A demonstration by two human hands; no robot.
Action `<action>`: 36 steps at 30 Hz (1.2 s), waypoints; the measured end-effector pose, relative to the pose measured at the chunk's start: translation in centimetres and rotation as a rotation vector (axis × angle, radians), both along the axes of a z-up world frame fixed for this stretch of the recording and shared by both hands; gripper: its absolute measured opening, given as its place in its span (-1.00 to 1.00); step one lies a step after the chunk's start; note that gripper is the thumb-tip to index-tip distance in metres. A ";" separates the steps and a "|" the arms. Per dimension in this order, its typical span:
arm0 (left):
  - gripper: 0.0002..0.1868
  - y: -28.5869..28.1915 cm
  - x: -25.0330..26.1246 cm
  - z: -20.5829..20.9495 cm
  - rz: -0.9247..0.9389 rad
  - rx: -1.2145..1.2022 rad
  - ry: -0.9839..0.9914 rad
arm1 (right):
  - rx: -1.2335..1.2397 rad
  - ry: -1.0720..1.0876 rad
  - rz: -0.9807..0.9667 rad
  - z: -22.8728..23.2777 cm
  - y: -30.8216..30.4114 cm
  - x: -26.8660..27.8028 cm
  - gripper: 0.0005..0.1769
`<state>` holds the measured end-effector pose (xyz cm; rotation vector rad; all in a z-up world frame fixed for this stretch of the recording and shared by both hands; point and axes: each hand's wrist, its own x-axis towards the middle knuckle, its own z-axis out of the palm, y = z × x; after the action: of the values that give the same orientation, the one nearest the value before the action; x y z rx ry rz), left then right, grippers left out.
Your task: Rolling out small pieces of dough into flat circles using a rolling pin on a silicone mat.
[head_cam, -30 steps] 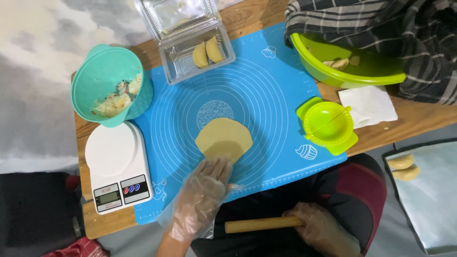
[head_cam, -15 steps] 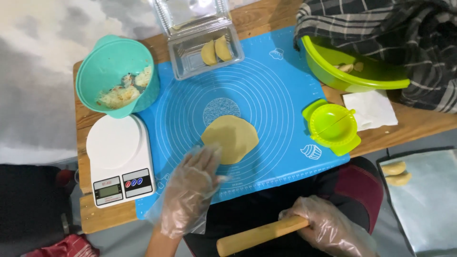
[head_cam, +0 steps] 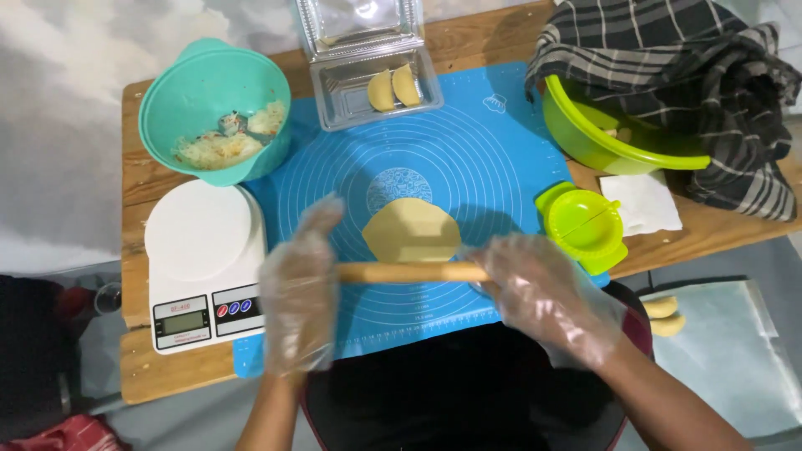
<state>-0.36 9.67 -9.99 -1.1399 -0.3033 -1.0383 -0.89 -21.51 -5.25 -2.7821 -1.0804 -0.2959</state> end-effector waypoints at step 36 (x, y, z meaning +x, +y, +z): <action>-0.25 -3.8 9.2 -0.6 -0.740 -1.689 1.058 | 0.086 -0.078 -0.511 -5.5 3.9 10.5 -0.10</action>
<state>8.87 5.91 -10.58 -3.2974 0.2430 -0.4161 9.57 -17.64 -10.74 -2.9424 -0.3366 -0.4944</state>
